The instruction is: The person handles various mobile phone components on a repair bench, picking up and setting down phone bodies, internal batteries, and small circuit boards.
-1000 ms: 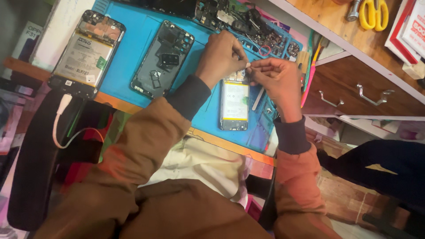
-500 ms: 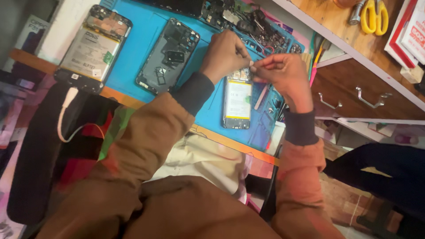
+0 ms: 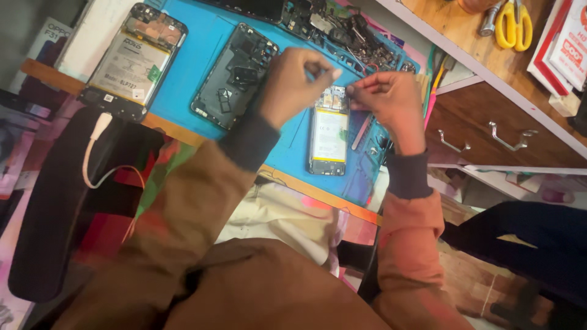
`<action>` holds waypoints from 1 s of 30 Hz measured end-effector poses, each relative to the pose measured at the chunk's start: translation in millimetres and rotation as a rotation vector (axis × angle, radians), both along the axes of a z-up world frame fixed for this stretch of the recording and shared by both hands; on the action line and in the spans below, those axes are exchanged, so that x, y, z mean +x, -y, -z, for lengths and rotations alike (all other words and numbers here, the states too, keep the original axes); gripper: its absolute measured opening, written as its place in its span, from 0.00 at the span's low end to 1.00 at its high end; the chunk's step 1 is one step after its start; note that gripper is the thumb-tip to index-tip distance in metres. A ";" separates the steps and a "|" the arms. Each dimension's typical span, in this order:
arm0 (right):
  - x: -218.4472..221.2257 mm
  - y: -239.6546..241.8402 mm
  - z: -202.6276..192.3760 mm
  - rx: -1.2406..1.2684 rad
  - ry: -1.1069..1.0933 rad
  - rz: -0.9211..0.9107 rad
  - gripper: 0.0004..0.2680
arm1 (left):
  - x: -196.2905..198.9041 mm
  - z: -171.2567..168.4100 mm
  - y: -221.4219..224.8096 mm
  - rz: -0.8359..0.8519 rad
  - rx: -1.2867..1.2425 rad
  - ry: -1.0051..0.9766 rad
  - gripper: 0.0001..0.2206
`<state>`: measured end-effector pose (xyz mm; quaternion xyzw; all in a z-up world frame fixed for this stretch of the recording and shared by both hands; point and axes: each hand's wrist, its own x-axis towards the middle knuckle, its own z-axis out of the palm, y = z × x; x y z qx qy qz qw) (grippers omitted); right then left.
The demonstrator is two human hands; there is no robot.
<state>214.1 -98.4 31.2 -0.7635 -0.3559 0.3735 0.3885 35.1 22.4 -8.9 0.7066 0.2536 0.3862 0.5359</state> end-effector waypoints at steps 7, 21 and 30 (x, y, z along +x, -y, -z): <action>-8.1 6.1 -7.3 0.003 0.085 -0.038 0.05 | -109.8 -53.3 25.6 -0.164 0.094 -0.245 0.05; -15.2 12.4 -1.2 0.095 0.087 -0.015 0.05 | -169.8 -42.5 7.7 -0.063 0.418 -0.461 0.06; -10.0 13.9 7.4 0.153 -0.003 -0.016 0.05 | -165.2 -42.5 -8.0 0.128 0.612 -0.511 0.09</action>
